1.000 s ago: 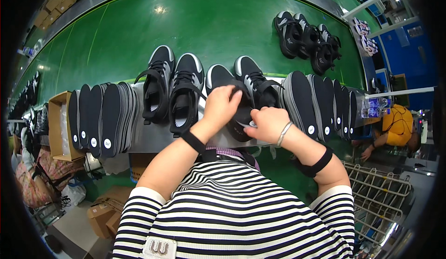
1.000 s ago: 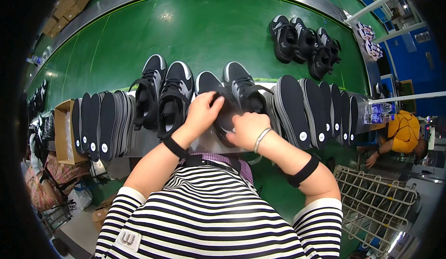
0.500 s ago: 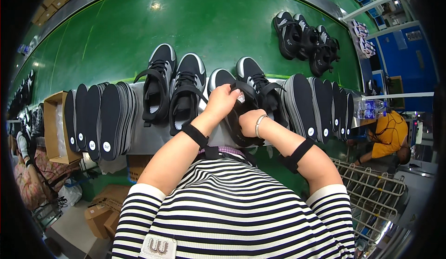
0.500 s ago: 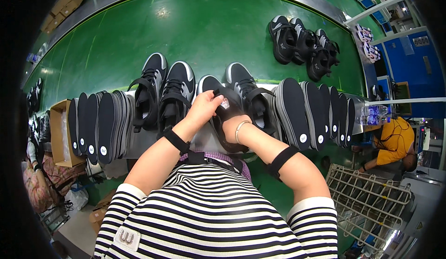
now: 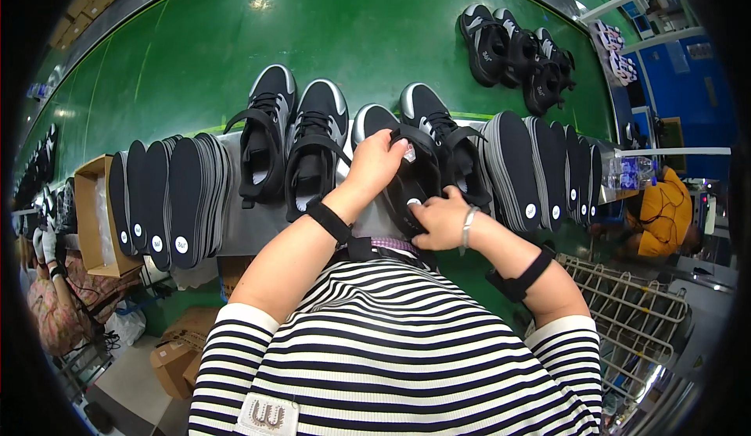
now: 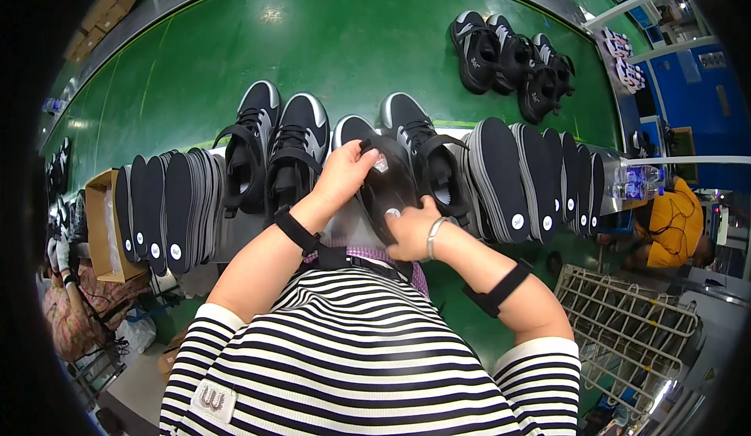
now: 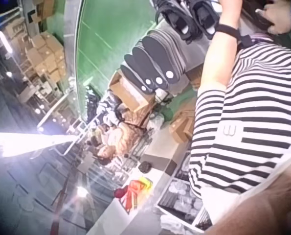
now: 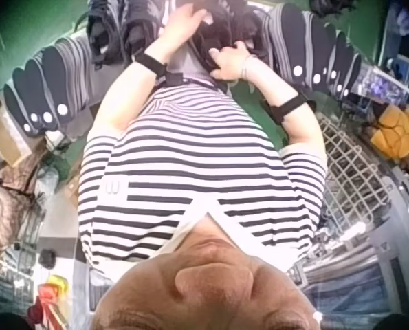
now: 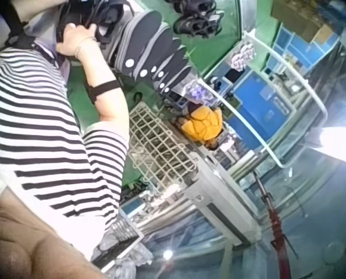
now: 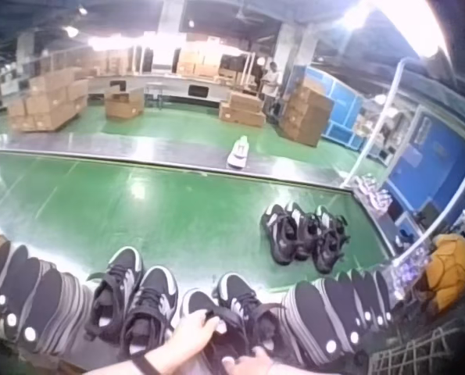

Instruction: The recorder is inspecting shoes, inserting insoles, and bagging them at a factory conveyor station.

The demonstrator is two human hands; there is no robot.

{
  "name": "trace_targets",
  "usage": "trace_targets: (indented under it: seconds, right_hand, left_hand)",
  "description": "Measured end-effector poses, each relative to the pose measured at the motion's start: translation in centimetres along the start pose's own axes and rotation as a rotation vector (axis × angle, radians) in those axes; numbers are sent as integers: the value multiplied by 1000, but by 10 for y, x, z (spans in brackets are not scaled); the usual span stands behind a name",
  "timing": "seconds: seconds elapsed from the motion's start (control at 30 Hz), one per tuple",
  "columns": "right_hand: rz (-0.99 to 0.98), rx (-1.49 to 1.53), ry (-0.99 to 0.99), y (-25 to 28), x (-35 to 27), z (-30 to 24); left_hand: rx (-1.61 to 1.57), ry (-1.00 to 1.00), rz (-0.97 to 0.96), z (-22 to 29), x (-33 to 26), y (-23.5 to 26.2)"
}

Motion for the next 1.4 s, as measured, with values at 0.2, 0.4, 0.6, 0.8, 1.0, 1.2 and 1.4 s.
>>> trace_targets:
  seconds: [0.2,0.4,0.6,0.8,1.0,1.2,1.4]
  right_hand:
    - [-69,44,-35,-4,12,5]
    - [449,1158,306,2,4,32]
    - [977,958,330,35,-60,41]
    - [992,501,322,28,-86,28]
    - [707,185,526,22,-64,-18]
    - [341,-58,335,21,-1,-30]
    - [505,339,241,47,-16,-29]
  left_hand:
    - [-279,16,-57,5,-7,2]
    - [-444,207,-86,11,-24,12]
    - [61,-268,218,43,-60,34]
    - [342,-602,372,63,-73,37]
    - [357,-579,408,58,-64,38]
    - [239,-269,321,47,-33,36]
    - [-117,50,246,10,-18,24]
Point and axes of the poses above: each hand's wrist, its own x-axis towards the middle knuckle, its own y-axis out of the back of the hand, z = x × y, the point moved 5 cm from there along x, towards the middle knuckle, and after that the axes turned 14 degrees about x, right-handed, at the moved point
